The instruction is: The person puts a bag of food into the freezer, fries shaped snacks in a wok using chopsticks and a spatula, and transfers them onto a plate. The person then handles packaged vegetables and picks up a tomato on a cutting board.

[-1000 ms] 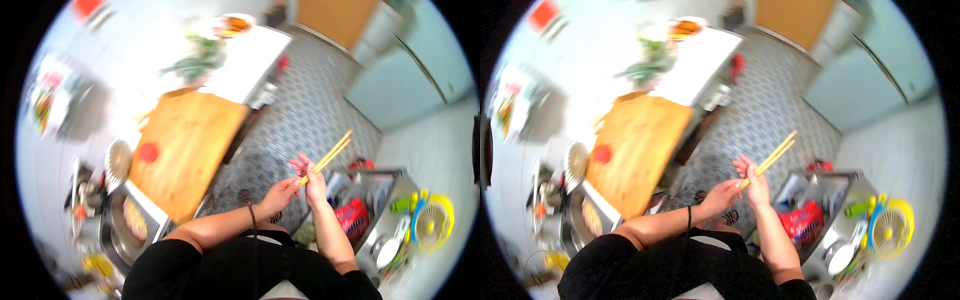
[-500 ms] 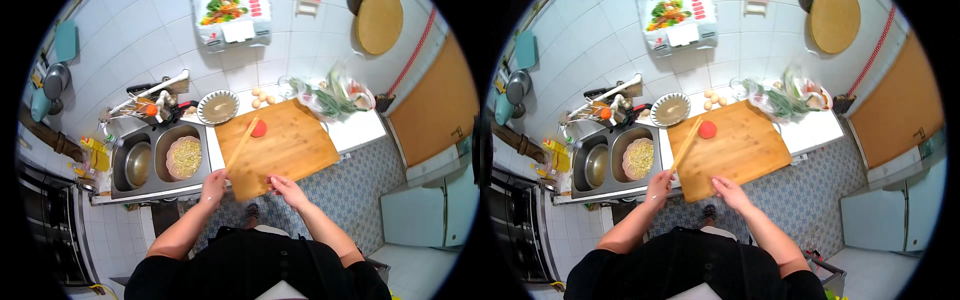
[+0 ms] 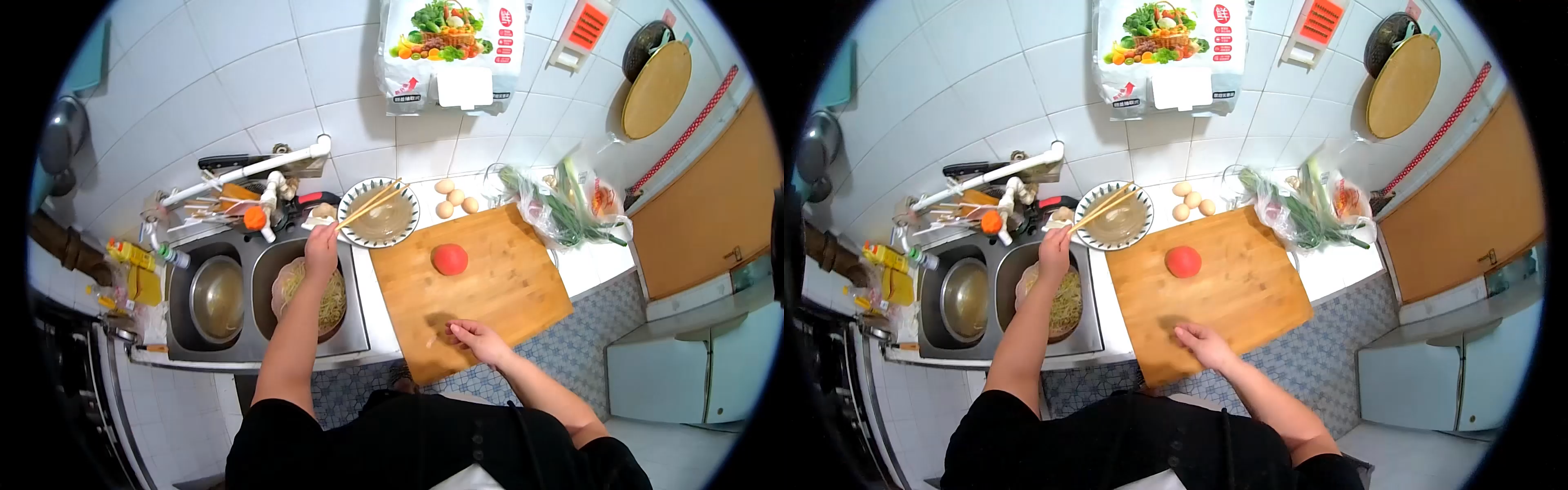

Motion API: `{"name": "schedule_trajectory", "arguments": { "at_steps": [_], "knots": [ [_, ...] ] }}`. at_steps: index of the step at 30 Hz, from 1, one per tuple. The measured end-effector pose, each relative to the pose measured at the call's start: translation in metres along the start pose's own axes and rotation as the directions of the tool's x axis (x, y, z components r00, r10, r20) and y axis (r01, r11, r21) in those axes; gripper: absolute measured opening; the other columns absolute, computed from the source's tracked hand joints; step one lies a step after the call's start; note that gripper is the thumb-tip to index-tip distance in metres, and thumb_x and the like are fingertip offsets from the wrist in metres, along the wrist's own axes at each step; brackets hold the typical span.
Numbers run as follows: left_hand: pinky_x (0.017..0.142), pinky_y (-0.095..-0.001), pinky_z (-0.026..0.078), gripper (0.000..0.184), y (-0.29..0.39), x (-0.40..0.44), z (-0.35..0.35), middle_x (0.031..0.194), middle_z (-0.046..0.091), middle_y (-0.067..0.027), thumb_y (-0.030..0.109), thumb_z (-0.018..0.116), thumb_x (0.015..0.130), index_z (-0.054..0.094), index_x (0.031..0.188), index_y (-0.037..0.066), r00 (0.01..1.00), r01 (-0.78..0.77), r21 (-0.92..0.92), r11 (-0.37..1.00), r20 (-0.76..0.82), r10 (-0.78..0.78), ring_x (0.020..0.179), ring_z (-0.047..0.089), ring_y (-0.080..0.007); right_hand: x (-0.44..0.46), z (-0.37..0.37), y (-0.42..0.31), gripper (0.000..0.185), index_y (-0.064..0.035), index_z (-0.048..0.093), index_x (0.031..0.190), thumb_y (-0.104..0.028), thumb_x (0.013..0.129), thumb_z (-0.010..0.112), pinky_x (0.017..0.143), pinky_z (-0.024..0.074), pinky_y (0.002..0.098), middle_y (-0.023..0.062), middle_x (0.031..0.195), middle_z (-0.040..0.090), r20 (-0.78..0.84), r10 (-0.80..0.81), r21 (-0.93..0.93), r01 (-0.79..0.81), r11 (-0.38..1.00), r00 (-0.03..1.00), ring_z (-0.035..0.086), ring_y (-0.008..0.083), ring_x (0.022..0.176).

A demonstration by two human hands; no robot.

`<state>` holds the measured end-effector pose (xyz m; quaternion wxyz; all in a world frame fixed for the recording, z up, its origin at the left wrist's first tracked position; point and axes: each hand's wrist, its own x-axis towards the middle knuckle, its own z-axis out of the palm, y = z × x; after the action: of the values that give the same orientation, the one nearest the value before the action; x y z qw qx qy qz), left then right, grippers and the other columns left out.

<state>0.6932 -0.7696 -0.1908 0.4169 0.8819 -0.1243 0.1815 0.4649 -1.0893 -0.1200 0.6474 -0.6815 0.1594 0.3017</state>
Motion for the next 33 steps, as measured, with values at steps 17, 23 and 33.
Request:
{"name": "schedule_trajectory", "arguments": {
  "at_steps": [17,23,33],
  "knots": [
    [0.080,-0.0402,0.048,0.023,-0.057,0.076,0.058,0.093,0.065,-0.0095,0.008,0.060,0.085,0.070,0.106,0.008,0.982,-0.081,0.244,0.966,0.185,0.035,0.090,0.058,-0.0306,0.048,-0.011,0.001,0.044,0.0005,0.060,0.122,-0.035,0.097,0.057,0.078,0.0466,0.0251,0.0023,0.097,0.064,-0.119,0.075,0.090,-0.065,0.994,0.990,0.055,0.0110,0.085],
    [0.080,-0.0415,0.046,0.025,-0.064,0.071,0.060,0.096,0.064,-0.0065,0.012,0.065,0.083,0.069,0.107,0.009,0.970,-0.161,0.294,0.942,0.223,0.096,0.091,0.057,-0.0296,0.052,-0.026,-0.002,0.043,0.0008,0.060,0.121,-0.034,0.096,0.057,0.077,0.0465,0.0254,0.0018,0.094,0.063,-0.107,0.038,0.031,-0.035,0.999,0.994,0.054,0.0108,0.083],
    [0.090,-0.0424,0.046,0.036,0.125,-0.021,0.082,0.113,0.058,-0.0157,0.014,0.066,0.084,0.062,0.119,0.007,0.925,-0.050,-0.109,0.993,0.369,0.087,0.108,0.054,-0.0360,0.067,-0.126,0.002,0.041,0.0010,0.060,0.121,-0.031,0.096,0.059,0.079,0.0471,0.0253,0.0022,0.094,0.064,-0.052,0.074,0.014,-0.074,0.997,0.996,0.056,0.0107,0.084]
  ]
}}
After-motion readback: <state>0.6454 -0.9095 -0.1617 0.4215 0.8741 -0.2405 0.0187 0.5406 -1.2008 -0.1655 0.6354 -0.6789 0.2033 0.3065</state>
